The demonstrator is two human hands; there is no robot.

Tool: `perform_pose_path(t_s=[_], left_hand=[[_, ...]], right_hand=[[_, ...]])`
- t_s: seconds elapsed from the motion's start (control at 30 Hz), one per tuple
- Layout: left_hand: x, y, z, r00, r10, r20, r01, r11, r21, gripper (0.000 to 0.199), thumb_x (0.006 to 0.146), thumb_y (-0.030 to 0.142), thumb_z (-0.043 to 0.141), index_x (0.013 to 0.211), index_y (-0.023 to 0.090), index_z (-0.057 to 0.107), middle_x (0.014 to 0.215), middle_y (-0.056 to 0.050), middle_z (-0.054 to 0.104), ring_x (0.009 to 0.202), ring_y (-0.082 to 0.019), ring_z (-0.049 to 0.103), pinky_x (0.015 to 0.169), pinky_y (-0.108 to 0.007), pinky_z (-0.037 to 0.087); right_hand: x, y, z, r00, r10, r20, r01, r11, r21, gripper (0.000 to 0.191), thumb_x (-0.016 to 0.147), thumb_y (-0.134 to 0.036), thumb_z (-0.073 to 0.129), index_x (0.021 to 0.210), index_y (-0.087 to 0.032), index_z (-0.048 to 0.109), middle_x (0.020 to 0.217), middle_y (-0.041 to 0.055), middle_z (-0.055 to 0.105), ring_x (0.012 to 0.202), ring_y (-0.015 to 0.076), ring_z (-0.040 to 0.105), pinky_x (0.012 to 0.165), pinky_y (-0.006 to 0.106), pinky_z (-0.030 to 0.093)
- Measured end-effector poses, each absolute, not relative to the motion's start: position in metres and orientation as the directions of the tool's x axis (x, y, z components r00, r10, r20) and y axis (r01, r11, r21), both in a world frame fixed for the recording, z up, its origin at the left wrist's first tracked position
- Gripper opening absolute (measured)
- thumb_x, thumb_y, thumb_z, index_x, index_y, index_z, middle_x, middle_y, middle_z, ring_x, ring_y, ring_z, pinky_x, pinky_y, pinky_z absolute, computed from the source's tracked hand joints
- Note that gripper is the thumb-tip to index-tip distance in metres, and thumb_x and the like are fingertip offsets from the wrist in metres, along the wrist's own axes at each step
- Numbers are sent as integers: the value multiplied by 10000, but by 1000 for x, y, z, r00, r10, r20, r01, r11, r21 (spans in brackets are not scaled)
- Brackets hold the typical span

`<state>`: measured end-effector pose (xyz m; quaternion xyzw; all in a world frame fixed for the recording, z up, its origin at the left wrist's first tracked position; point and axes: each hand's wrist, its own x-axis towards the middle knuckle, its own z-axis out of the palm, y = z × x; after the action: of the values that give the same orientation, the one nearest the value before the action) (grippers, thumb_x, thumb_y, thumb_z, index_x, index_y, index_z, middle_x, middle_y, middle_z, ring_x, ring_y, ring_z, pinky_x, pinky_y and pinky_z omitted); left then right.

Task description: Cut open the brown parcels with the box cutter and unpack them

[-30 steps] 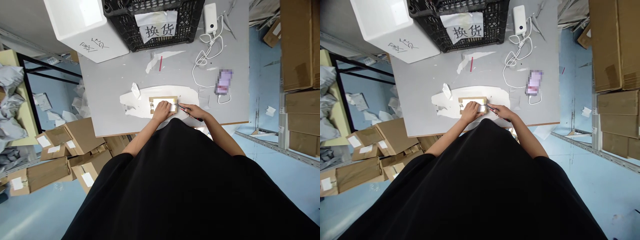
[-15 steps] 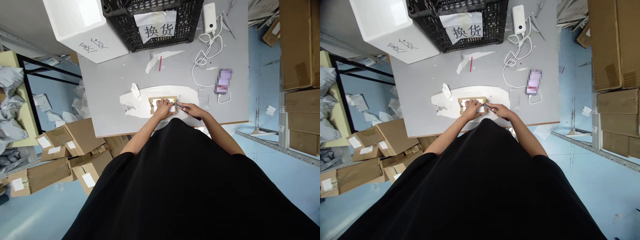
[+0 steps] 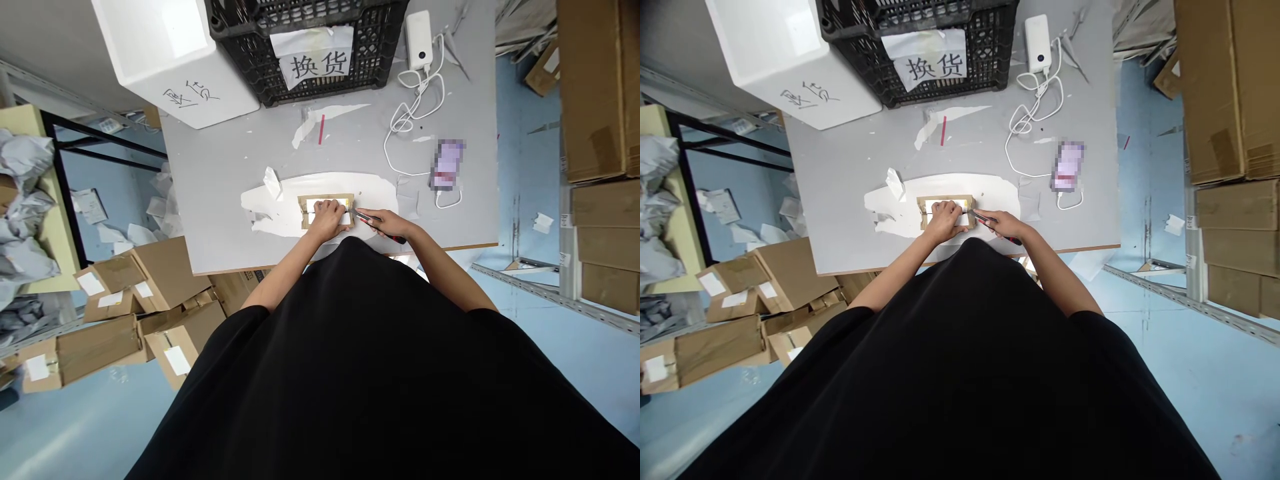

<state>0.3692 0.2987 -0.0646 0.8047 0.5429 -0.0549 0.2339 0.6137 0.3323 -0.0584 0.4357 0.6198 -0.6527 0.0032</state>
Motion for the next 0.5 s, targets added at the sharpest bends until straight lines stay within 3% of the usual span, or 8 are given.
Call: perform_pose_path(t_s=[0.5], left_hand=[[367,302,-73,382,877,-292,902,-285,324,481,863,481,656,1203,151,569,1220,-206,533,1158,-383,454,1034,-525,268]], right_hand=[[617,322,-70,-622,551,-556,439,-342,-831,555,990,-227,482,1539,-288,422,707,-48,546,466,57,451,515,191,448]])
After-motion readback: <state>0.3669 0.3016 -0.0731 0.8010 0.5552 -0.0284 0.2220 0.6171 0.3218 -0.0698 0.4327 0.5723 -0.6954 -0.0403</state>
